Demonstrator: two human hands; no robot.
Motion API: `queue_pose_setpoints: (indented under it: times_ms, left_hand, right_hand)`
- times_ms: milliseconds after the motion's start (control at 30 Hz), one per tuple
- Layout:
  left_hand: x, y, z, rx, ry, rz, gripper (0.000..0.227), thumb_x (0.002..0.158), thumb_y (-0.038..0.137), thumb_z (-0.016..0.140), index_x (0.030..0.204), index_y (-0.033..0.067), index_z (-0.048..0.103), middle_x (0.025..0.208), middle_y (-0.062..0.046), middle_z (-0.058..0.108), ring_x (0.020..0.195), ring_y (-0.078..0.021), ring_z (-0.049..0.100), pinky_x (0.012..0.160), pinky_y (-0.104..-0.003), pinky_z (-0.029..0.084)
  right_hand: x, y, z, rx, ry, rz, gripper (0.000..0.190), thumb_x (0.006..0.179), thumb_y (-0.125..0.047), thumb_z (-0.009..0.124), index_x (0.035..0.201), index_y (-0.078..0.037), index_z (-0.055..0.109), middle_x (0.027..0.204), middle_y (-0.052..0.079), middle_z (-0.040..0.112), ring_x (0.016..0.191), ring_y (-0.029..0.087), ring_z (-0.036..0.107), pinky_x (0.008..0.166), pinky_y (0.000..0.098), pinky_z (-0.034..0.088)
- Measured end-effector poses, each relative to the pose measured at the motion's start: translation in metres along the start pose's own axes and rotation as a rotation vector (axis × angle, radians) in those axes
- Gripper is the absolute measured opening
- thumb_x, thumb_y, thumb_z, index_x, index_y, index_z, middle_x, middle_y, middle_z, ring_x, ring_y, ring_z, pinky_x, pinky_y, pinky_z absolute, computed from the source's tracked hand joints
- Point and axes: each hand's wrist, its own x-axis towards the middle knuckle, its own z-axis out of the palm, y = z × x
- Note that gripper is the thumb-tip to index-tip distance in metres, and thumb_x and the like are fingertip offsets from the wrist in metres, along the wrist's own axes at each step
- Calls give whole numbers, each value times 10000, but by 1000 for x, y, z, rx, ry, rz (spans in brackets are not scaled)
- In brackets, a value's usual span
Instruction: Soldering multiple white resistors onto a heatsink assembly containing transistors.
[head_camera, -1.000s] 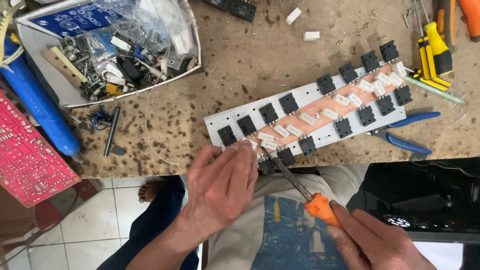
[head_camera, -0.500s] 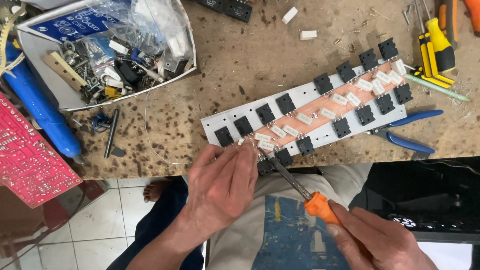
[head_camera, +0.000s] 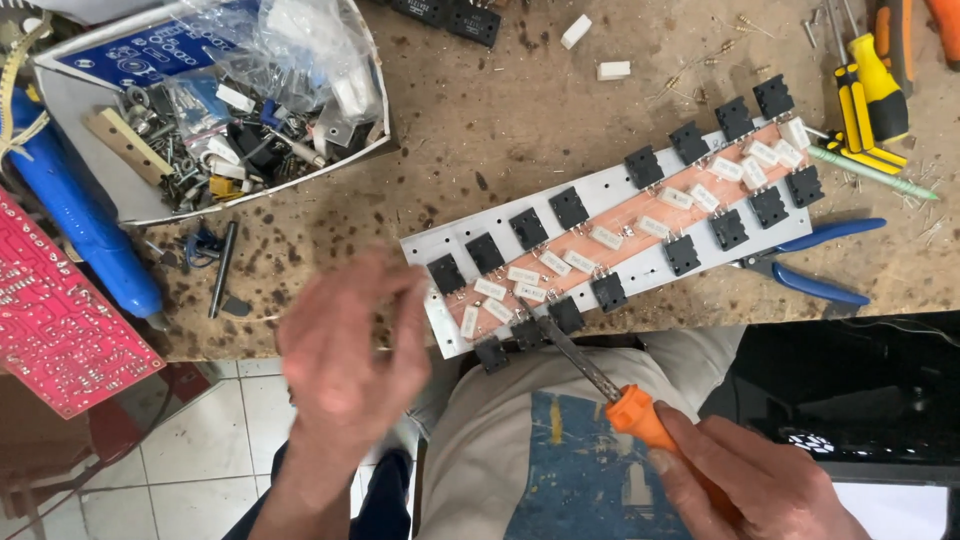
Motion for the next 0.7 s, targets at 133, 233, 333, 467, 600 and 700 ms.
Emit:
queue_pose_setpoints:
  times_ms: [133, 233, 333, 467, 600, 700]
  left_hand:
    - [21, -26, -13, 37, 3, -74, 344, 1039, -93, 704, 1317, -130, 505, 1056, -271, 771, 984, -393, 801, 924, -505, 692]
    - [25, -18, 2, -52, 93, -12, 256, 1004, 50, 671, 1234, -62, 661, 1233, -304, 661, 1165, -436, 652, 1050, -563, 588]
    - [18, 13, 5, -171, -15, 105, 82, 951, 56, 747, 1022, 17, 755, 1141, -162, 660, 1077, -306, 576, 932, -455, 532]
    - [6, 16, 6, -146, -209, 168, 294, 876, -84, 707, 1126, 67, 676, 1139, -97, 663, 1025, -250, 574, 825, -404, 442]
    - [8, 15, 4, -139, -245, 198, 286, 835, -117, 679, 1071, 40, 711, 1134, -71, 669, 950, -254, 596, 772, -395, 418]
    - [10, 16, 3, -119, -258, 205, 259, 854, -112, 700, 1069, 31, 715, 1149, -69, 670, 946, -260, 607, 780, -400, 427]
  right_hand:
    - [-2, -6, -2, -94, 34, 19, 534, 794, -314, 775, 1312, -195, 717, 913, 32, 761, 526, 157, 739, 492, 405, 531]
    - [1, -14, -5, -69, 87, -28, 458, 784, -223, 785, 1234, -145, 750, 827, 41, 715, 467, 157, 617, 471, 336, 490]
    - [-3, -7, -4, -118, 36, 81, 572, 770, -312, 791, 1332, -239, 715, 1009, 55, 784, 578, 176, 792, 539, 412, 613]
    - [-1, -14, -6, -105, 108, 44, 496, 764, -279, 800, 1248, -178, 768, 851, 63, 754, 498, 179, 686, 523, 426, 501]
    - [-2, -9, -5, -111, 60, 174, 516, 754, -311, 804, 1267, -261, 774, 859, 32, 775, 541, 165, 731, 556, 450, 529]
    - [-2, -9, -6, -118, 62, 199, 521, 738, -321, 815, 1256, -277, 781, 919, 38, 801, 575, 168, 771, 574, 434, 563]
